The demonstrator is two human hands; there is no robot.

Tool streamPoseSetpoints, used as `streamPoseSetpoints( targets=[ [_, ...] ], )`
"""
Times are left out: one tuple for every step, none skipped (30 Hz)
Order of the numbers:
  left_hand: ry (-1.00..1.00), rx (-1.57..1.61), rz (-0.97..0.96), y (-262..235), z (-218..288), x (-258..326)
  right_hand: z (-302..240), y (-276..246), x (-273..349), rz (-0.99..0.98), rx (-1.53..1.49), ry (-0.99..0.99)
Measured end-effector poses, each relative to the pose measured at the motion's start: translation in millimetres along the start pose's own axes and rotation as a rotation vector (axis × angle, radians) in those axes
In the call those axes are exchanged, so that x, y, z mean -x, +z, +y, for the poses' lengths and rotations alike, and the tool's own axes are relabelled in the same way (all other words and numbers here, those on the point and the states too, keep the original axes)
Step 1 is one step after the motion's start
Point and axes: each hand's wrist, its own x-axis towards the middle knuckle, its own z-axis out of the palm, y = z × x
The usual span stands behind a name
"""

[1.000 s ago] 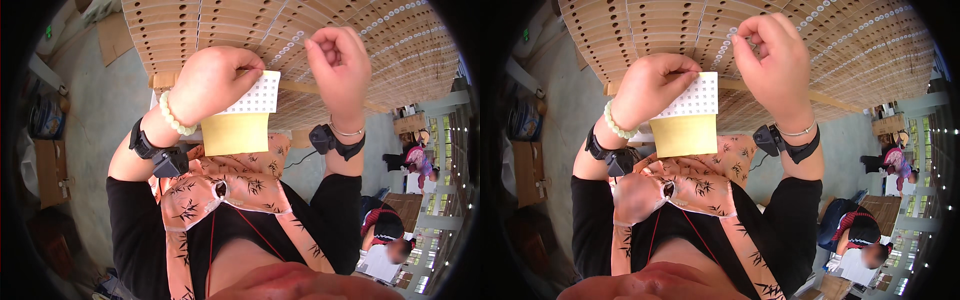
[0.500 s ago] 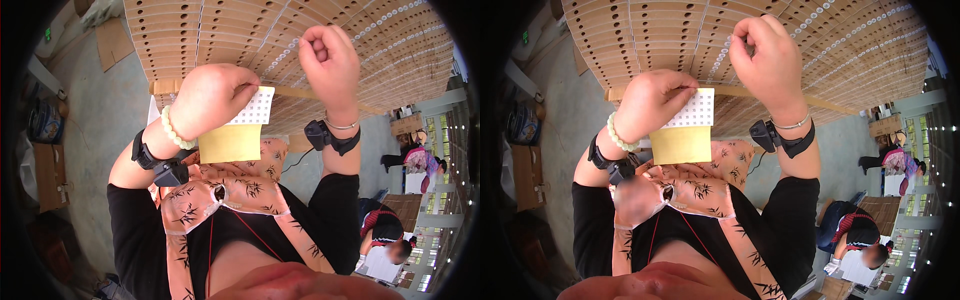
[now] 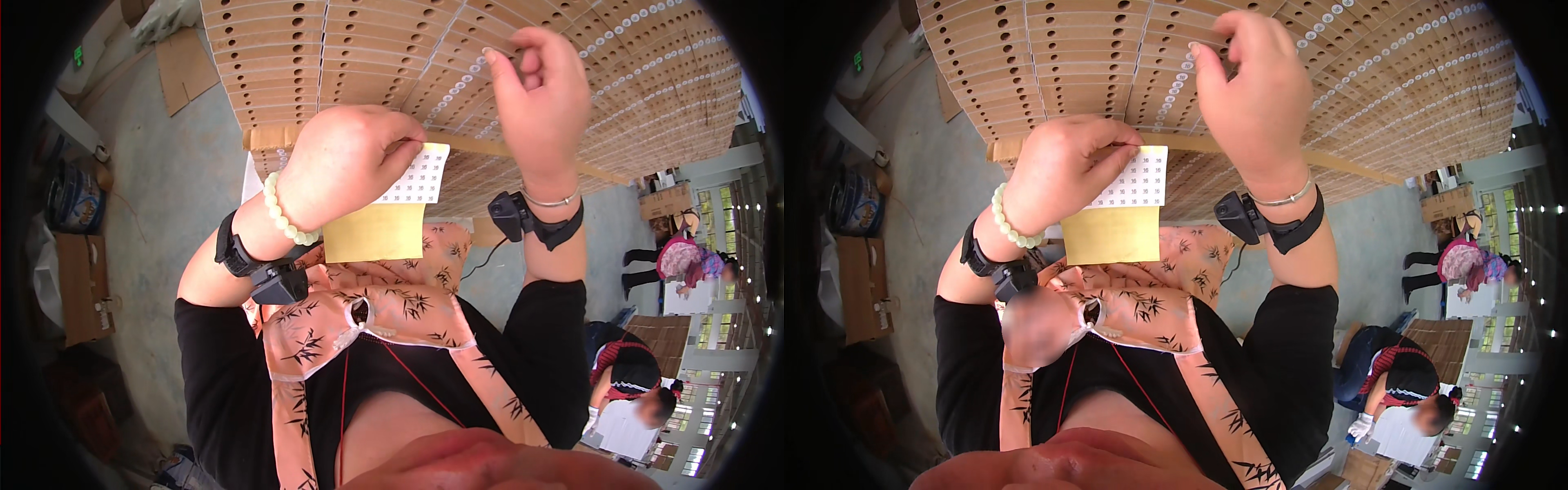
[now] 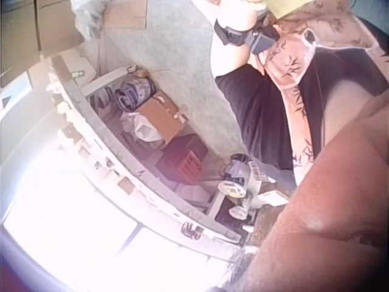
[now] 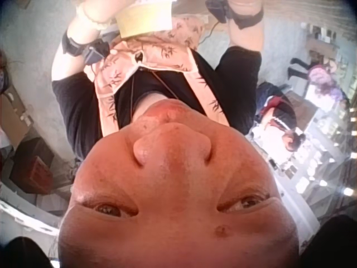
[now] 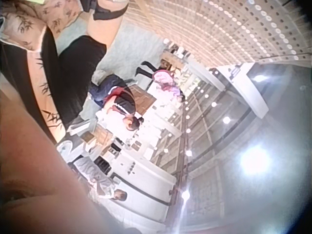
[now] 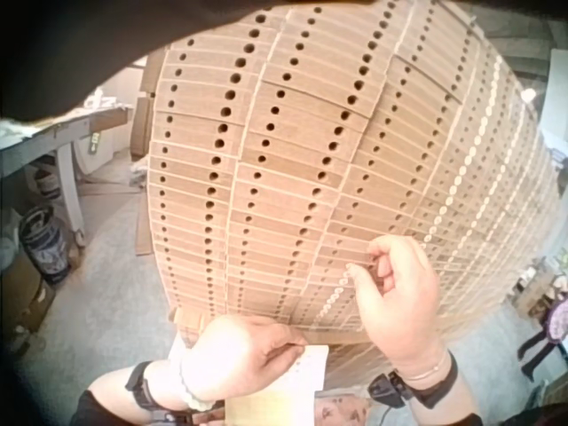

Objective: Peeling numbered circular stickers from a sheet and applying them to a wooden slatted structure.

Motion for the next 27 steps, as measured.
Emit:
streamPoseSetpoints(
  targets=[
    [0.001,0.001,-0.003,0,0,0,-2,-2,-1,0.026,0.083,0.030],
    [0.000,0.000,-0.007,-1,0,0,-2,-2,-3,0.026,0.081,0.033],
    [0.005,0.005,-0.006,-1,1,1,-1,-4,-3,-0.003,0.001,0.136],
    [0.010,0.011,-0.006,-2,1,1,1,-5,-3,-0.032,-0.080,0.240],
    [0.010,0.011,-0.012,-2,1,0,7,-6,-3,-0.032,-0.080,0.246],
    [0.010,0.010,-0.011,-4,1,-1,15,-7,-3,0.012,-0.122,0.224],
    [0.010,0.009,-0.011,-5,2,-2,19,-8,-2,0.056,-0.163,0.202],
    [0.010,0.011,-0.017,-6,3,-1,16,-11,3,0.057,-0.162,0.208],
    [-0.010,0.025,0.013,-8,3,0,10,-15,10,-0.051,-0.237,0.215],
    [-0.031,0.038,0.048,-8,3,0,5,-18,15,-0.159,-0.313,0.216],
    [-0.032,0.038,0.050,-8,3,0,2,-17,24,-0.160,-0.314,0.214],
    [-0.074,0.090,0.043,-8,4,-1,-1,-14,37,-0.277,-0.496,0.256],
    [-0.120,0.141,0.032,-8,6,-2,-3,-12,47,-0.394,-0.681,0.299],
    [-0.119,0.142,0.025,-6,6,-3,-5,-10,54,-0.389,-0.681,0.306],
    [-0.087,0.132,0.043,-3,6,-3,-7,-7,61,-0.428,-0.732,0.369],
    [-0.054,0.122,0.060,0,6,-3,-7,-6,67,-0.466,-0.783,0.432],
    [-0.055,0.122,0.056,0,6,-2,-6,-7,70,-0.508,-0.816,0.489],
    [-0.060,0.119,0.048,0,6,-3,-4,-7,73,-0.506,-0.817,0.492],
    [-0.067,0.115,0.039,1,6,-3,-3,-8,75,-0.507,-0.879,0.522],
    [-0.070,0.115,0.034,2,6,-3,-3,-8,77,-0.508,-0.942,0.552],
    [-0.074,0.130,0.049,5,7,-3,-4,-8,79,-0.507,-0.945,0.561],
    [-0.080,0.145,0.063,8,7,-2,-7,-8,80,-0.534,-1.021,0.645],
    [-0.088,0.147,0.054,11,6,-2,-10,-7,82,-0.560,-1.098,0.731],
    [-0.048,0.122,0.071,14,4,-2,-11,-5,87,-0.560,-1.104,0.744],
    [-0.010,0.098,0.087,17,2,-2,-11,-2,92,-0.552,-1.148,0.743],
    [-0.021,0.099,0.074,20,1,-1,-12,1,99,-0.543,-1.193,0.743],
    [-0.023,0.081,0.082,22,0,-2,-12,4,104,-0.544,-1.200,0.754]
  ],
)
